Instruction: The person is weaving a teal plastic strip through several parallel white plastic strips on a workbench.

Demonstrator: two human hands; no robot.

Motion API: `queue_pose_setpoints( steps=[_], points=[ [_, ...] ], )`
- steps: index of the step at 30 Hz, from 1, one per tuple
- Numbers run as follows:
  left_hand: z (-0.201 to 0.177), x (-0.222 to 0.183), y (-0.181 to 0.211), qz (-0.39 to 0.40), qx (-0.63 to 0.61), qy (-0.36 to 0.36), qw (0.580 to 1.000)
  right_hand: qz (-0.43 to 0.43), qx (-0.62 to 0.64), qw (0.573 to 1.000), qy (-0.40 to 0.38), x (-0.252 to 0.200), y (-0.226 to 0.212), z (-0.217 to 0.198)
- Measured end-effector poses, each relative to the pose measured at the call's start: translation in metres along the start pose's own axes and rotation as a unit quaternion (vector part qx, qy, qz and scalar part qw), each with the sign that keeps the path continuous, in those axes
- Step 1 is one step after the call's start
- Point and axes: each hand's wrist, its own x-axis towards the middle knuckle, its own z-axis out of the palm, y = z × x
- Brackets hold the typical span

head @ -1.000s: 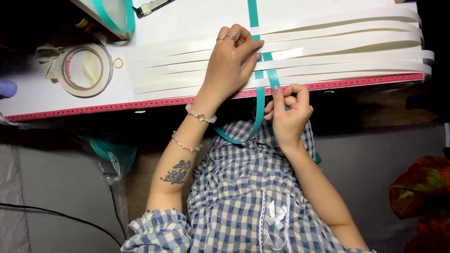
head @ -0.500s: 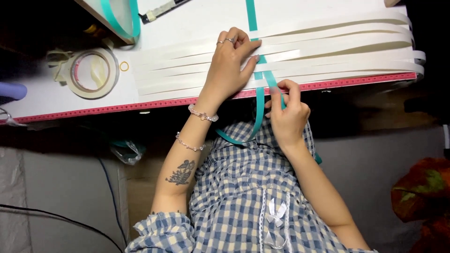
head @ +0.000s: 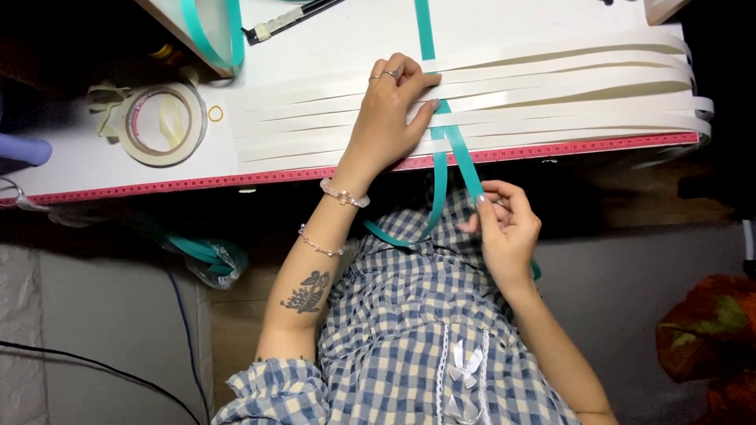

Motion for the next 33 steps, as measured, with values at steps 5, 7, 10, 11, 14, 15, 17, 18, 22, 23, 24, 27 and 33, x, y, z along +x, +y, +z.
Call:
queue_pose_setpoints(
  steps=[5,7,10,11,14,15,17,18,22,23,24,27,33],
  points=[
    [-0.001,0.000,0.000,0.004,-0.003,0.006,1.000,-0.020,0.103,0.993,0.048,0.005,0.021,0.010],
    [0.000,0.000,-0.001,0.009,0.000,0.009,1.000,-0.025,0.101,0.993,0.051,0.010,0.020,0.013],
    [-0.001,0.000,0.000,0.017,-0.002,0.012,1.000,-0.034,0.101,0.993,0.057,0.015,0.022,0.019],
    [-0.002,0.001,0.001,0.019,-0.005,0.014,1.000,-0.040,0.104,0.992,0.058,0.017,0.024,0.021],
    [0.001,0.000,-0.002,0.031,0.000,0.003,1.000,-0.037,0.099,0.993,0.057,0.019,0.023,0.024],
    [0.001,0.000,-0.002,0.031,0.000,0.003,1.000,-0.036,0.099,0.993,0.057,0.018,0.021,0.023],
    [0.002,0.000,-0.002,0.034,0.017,0.002,0.999,-0.059,0.109,0.991,0.058,0.017,0.016,0.022],
    [0.002,0.000,-0.002,0.034,0.017,0.002,0.999,-0.059,0.109,0.991,0.058,0.015,0.017,0.022],
    [0.004,0.000,-0.003,0.034,0.026,0.001,0.999,-0.062,0.106,0.990,0.071,0.006,0.028,0.021],
    [0.004,0.000,-0.003,0.036,0.029,0.001,0.999,-0.061,0.105,0.990,0.071,0.004,0.032,0.021],
    [0.004,0.000,-0.002,0.036,0.029,0.001,0.999,-0.061,0.105,0.990,0.070,0.002,0.035,0.021],
    [0.003,0.000,-0.001,0.058,0.055,0.009,0.997,-0.053,0.097,0.992,0.062,0.001,0.043,0.021],
    [0.001,0.002,0.004,0.057,0.058,0.008,0.997,-0.046,0.078,0.994,0.063,0.006,0.045,0.024]
  ],
)
